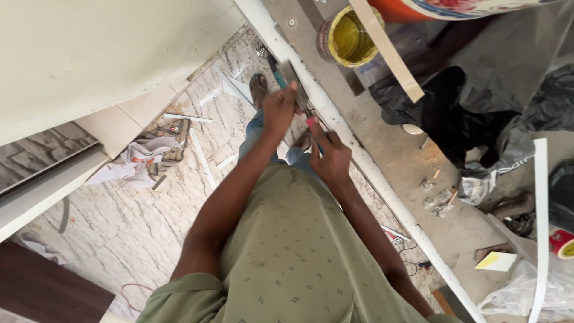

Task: The person chisels the surface and edges of a white beam using a hand chisel, removing material while moving along its length.

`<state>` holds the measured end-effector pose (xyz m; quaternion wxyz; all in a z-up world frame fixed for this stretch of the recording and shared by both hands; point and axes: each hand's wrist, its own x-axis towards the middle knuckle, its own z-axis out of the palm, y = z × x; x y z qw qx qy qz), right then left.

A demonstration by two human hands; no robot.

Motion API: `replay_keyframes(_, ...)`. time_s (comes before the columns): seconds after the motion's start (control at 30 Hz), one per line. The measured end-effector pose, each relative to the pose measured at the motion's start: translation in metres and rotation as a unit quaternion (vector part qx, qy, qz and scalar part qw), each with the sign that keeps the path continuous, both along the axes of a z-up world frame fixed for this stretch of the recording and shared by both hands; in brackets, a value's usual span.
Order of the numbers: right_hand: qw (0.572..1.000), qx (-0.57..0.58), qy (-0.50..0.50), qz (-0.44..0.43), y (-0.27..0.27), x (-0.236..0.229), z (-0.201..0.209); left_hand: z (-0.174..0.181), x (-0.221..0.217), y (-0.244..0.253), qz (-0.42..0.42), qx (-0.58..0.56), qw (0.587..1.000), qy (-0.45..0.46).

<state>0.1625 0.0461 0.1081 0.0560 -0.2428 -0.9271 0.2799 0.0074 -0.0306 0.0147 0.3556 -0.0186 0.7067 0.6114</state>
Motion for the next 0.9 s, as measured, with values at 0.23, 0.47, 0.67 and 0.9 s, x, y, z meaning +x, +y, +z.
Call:
replay_keyframes(0.23,1.000,0.003,-0.014,-0.006,0.000,-0.035,0.011,0.004,-0.035,-0.002,0.006,-0.002,1.000,0.008)
replay_keyframes(0.47,1.000,0.001,-0.014,0.000,0.001,-0.058,0.012,-0.005,-0.055,0.001,0.027,0.019,0.999,0.031)
replay_keyframes(0.67,1.000,-0.012,0.010,0.016,-0.004,-0.140,-0.013,-0.011,-0.149,-0.006,0.077,0.029,0.996,-0.030)
replay_keyframes(0.9,0.997,-0.068,0.024,0.022,-0.019,-0.143,-0.003,0.011,-0.156,-0.037,0.000,0.057,0.997,0.043)
